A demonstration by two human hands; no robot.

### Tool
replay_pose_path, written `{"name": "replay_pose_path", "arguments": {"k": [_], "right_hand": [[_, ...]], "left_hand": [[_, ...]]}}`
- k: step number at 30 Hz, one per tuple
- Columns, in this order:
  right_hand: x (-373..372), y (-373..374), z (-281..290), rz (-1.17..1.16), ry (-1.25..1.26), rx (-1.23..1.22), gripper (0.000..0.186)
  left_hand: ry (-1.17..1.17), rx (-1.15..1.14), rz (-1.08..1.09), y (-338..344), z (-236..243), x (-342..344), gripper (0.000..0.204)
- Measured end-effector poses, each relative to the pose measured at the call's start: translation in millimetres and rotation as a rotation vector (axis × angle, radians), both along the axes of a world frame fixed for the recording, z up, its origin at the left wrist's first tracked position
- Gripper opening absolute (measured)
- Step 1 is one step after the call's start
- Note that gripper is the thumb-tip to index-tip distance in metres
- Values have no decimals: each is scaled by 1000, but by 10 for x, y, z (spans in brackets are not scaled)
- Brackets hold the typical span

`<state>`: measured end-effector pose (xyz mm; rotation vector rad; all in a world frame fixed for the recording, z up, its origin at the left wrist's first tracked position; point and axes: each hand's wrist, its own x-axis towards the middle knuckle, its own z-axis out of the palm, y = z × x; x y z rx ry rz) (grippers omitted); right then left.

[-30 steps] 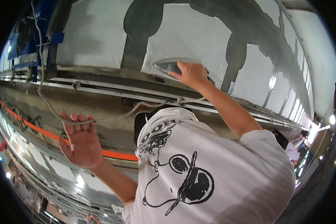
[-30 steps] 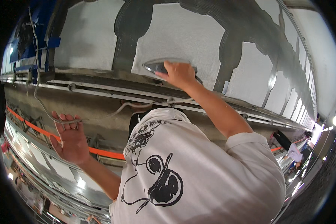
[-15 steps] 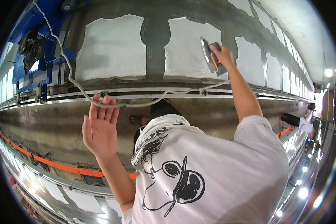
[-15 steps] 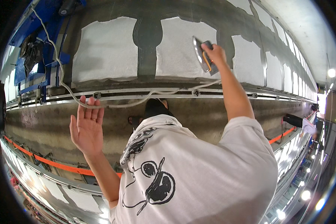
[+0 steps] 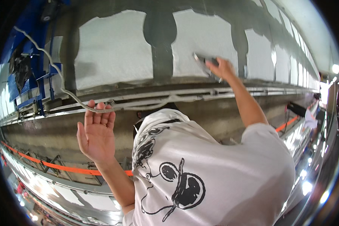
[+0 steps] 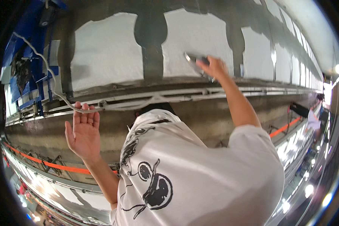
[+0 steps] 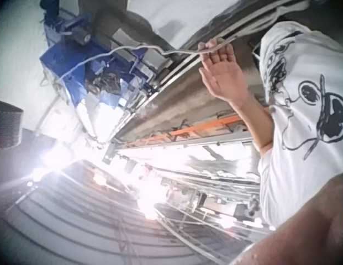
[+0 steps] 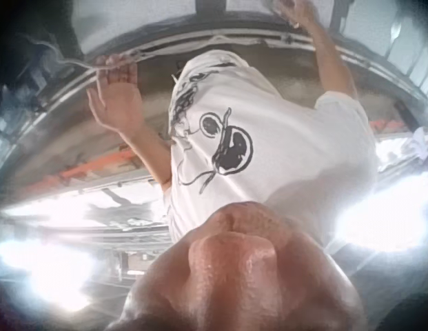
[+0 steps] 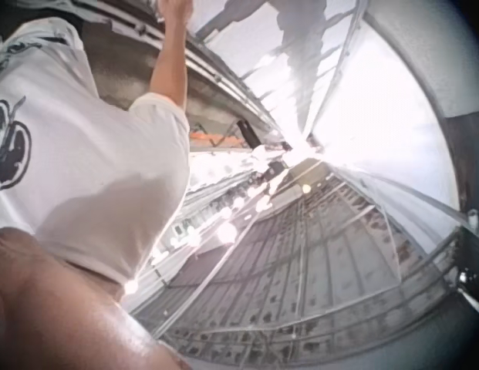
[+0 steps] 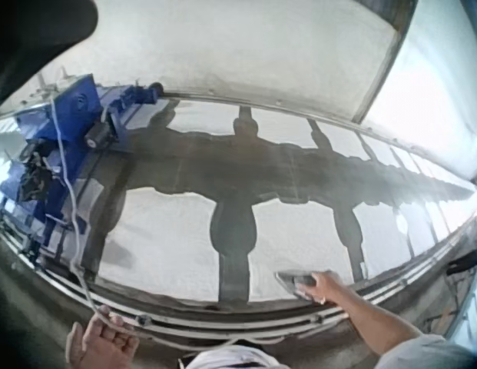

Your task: The person irons a white t-shirt on a flat ironing board using a handheld electric iron. They move the iron back and forth across the fabric, occasionally lifting it to reposition the garment or adjust the cord. The task is performed in a repetitive manner, focusing on smoothing the shirt's surface.

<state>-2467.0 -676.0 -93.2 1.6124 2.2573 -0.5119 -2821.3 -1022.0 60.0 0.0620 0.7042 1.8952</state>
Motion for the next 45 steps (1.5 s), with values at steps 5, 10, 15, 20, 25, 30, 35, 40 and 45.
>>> {"name": "replay_pose_path", "arguments": {"k": [5, 10, 15, 20, 25, 30, 35, 40, 45], "right_hand": [[-512, -5, 140, 305, 178, -43, 61], [-2073, 264, 80, 458, 408, -10, 59], [-3591, 595, -110, 636, 376, 63, 61], [-4408, 1047, -529, 581, 472, 257, 61], [-4608, 1143, -444, 550, 238, 179, 64], [-4624, 1154, -424, 555, 207, 184, 66], [-4675, 1094, -384, 560, 192, 222, 69], [-4614, 1048, -375, 553, 171, 184, 70], [-4268, 366, -267, 593, 232, 74, 68]], "left_hand": [[-14, 83, 145, 73, -10, -110, 62], [138, 1, 251, -24, 132, -162, 70], [152, -28, 383, -181, 226, -224, 71], [162, -74, 535, -254, 296, -170, 72], [143, -99, 662, -301, 279, -94, 71], [81, -81, 722, -263, 213, -122, 71], [55, -77, 656, -328, 169, -294, 71], [65, -28, 532, -557, 139, -621, 72], [86, 46, 440, -975, 99, -1166, 75]]}}
